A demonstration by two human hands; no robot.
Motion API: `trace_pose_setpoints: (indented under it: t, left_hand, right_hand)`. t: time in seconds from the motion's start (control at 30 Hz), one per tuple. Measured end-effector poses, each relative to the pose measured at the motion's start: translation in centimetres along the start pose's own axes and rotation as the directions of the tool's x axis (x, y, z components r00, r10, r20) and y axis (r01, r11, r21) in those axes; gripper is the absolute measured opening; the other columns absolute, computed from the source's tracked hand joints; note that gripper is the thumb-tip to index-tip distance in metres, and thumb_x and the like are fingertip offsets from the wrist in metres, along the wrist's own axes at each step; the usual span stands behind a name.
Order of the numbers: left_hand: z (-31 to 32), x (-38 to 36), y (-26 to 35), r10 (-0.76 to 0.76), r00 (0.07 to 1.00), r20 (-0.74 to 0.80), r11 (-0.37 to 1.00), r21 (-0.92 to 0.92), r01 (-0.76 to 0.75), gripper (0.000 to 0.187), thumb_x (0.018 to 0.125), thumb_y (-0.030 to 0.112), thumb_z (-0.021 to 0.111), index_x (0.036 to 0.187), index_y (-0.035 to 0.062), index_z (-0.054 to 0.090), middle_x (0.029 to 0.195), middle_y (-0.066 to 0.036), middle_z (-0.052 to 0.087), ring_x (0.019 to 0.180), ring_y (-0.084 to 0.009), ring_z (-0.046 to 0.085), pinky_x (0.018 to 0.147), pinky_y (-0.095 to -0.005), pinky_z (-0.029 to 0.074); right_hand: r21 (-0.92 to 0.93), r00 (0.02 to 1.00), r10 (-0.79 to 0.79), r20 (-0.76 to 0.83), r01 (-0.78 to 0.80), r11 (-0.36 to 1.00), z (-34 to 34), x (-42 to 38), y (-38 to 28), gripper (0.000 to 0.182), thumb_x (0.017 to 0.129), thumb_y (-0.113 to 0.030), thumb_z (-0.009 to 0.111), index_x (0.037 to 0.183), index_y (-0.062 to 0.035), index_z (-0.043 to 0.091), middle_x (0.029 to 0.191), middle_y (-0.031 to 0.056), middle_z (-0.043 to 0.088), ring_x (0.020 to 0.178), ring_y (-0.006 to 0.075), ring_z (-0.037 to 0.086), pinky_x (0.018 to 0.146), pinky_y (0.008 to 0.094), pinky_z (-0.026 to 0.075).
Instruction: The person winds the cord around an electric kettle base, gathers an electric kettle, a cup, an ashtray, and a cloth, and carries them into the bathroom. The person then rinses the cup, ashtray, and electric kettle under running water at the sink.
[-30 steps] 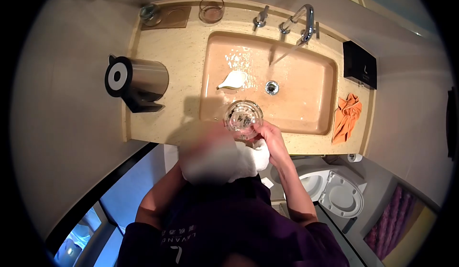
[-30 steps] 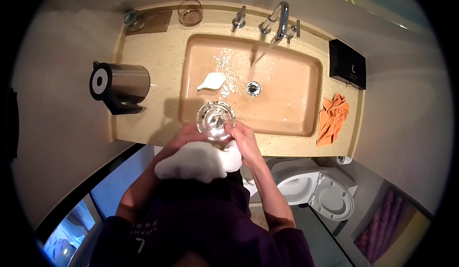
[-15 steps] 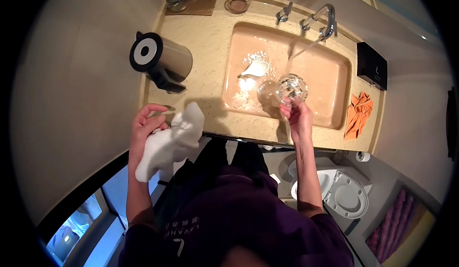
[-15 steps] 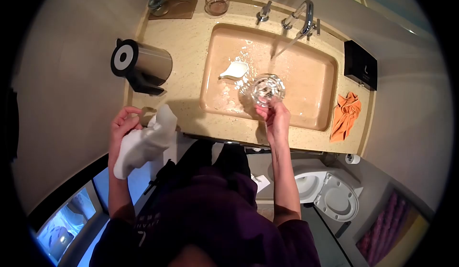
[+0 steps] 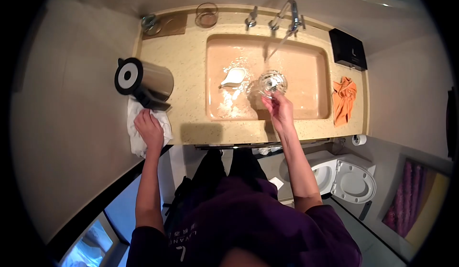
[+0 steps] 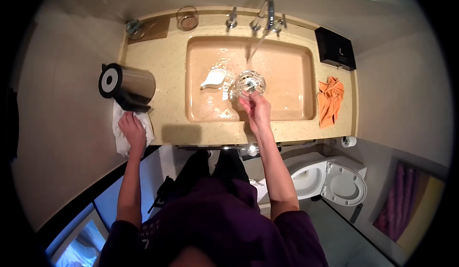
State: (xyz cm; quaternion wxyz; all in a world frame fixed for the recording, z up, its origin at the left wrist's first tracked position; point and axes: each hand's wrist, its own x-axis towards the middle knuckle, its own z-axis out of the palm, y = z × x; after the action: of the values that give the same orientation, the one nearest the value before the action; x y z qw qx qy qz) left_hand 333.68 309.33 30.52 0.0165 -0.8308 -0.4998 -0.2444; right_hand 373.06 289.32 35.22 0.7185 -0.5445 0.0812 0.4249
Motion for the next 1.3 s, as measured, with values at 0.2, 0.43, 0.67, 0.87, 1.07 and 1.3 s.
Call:
trace_pose_setpoints:
  t: [0.2, 0.43, 0.67, 0.87, 1.07, 1.3]
  left_hand:
    - [-2.6, 0.4, -0.4, -0.054, 0.975, 0.217, 0.969, -0.225, 0.103, 0.038, 0.090, 0.008, 0.061, 0.126, -0.0002, 0.057, 0.131, -0.019, 0.055, 0.122, -0.0409, 0.048, 0.106, -0.0511, 0.036]
    - [-9.5, -0.1, 5.7, -0.125, 0.978, 0.166, 0.991, -0.032, 0.132, 0.059, 0.085, 0.010, 0.067, 0.141, 0.0030, 0.048, 0.149, -0.022, 0.043, 0.140, -0.0424, 0.033, 0.117, -0.0549, 0.021]
    - [-9.8, -0.4, 10.1, -0.080, 0.972, 0.220, 0.976, -0.183, 0.121, 0.052, 0.086, 0.008, 0.067, 0.135, 0.0014, 0.053, 0.143, -0.022, 0.049, 0.135, -0.0413, 0.040, 0.115, -0.0533, 0.025]
    - [-8.9, -0.9, 13.0, -0.007, 0.949, 0.315, 0.931, -0.343, 0.121, 0.043, 0.084, 0.003, 0.066, 0.127, 0.0028, 0.059, 0.133, -0.018, 0.057, 0.128, -0.0382, 0.047, 0.112, -0.0494, 0.031]
    - [-8.2, -1.0, 14.8, 0.048, 0.933, 0.357, 0.916, -0.388, 0.101, 0.033, 0.084, 0.001, 0.066, 0.117, 0.0033, 0.063, 0.124, -0.015, 0.061, 0.121, -0.0350, 0.053, 0.107, -0.0446, 0.037]
    - [-7.6, -0.6, 16.0, 0.083, 0.911, 0.404, 0.858, -0.494, 0.141, 0.028, 0.083, 0.001, 0.065, 0.111, 0.0044, 0.067, 0.116, -0.014, 0.065, 0.113, -0.0340, 0.057, 0.102, -0.0428, 0.042]
  right_hand:
    - [-0.018, 0.998, -0.047, 0.034, 0.048, 0.999, 0.6, 4.9, -1.3, 0.037, 0.100, -0.003, 0.056, 0.135, 0.0008, 0.045, 0.110, 0.0190, 0.067, 0.094, 0.0262, 0.071, 0.079, 0.0323, 0.064]
    - [0.050, 0.990, -0.038, 0.134, 0.031, 0.998, 0.4, 10.9, -2.1, 0.030, 0.101, 0.001, 0.050, 0.129, 0.0075, 0.041, 0.116, 0.0249, 0.063, 0.098, 0.0345, 0.071, 0.083, 0.0381, 0.066]
    - [0.094, 0.995, 0.002, 0.100, -0.011, 0.995, 0.7, 11.5, -3.6, 0.033, 0.102, -0.001, 0.050, 0.131, 0.0087, 0.038, 0.114, 0.0275, 0.061, 0.095, 0.0374, 0.072, 0.077, 0.0369, 0.068]
    - [0.099, 0.986, 0.015, 0.166, -0.032, 0.995, 0.5, 11.5, -4.8, 0.032, 0.103, -0.002, 0.050, 0.131, 0.0095, 0.041, 0.116, 0.0276, 0.060, 0.098, 0.0386, 0.072, 0.079, 0.0371, 0.067]
    - [0.048, 0.979, -0.040, 0.201, 0.031, 0.998, 1.0, 12.4, -5.5, 0.034, 0.104, -0.006, 0.051, 0.133, 0.0106, 0.044, 0.121, 0.0264, 0.060, 0.108, 0.0382, 0.069, 0.090, 0.0406, 0.065]
    - [0.127, 0.984, -0.097, 0.148, 0.078, 0.989, -0.1, 11.7, -6.6, 0.033, 0.104, -0.003, 0.051, 0.134, 0.0078, 0.043, 0.119, 0.0256, 0.061, 0.100, 0.0357, 0.071, 0.085, 0.0380, 0.066]
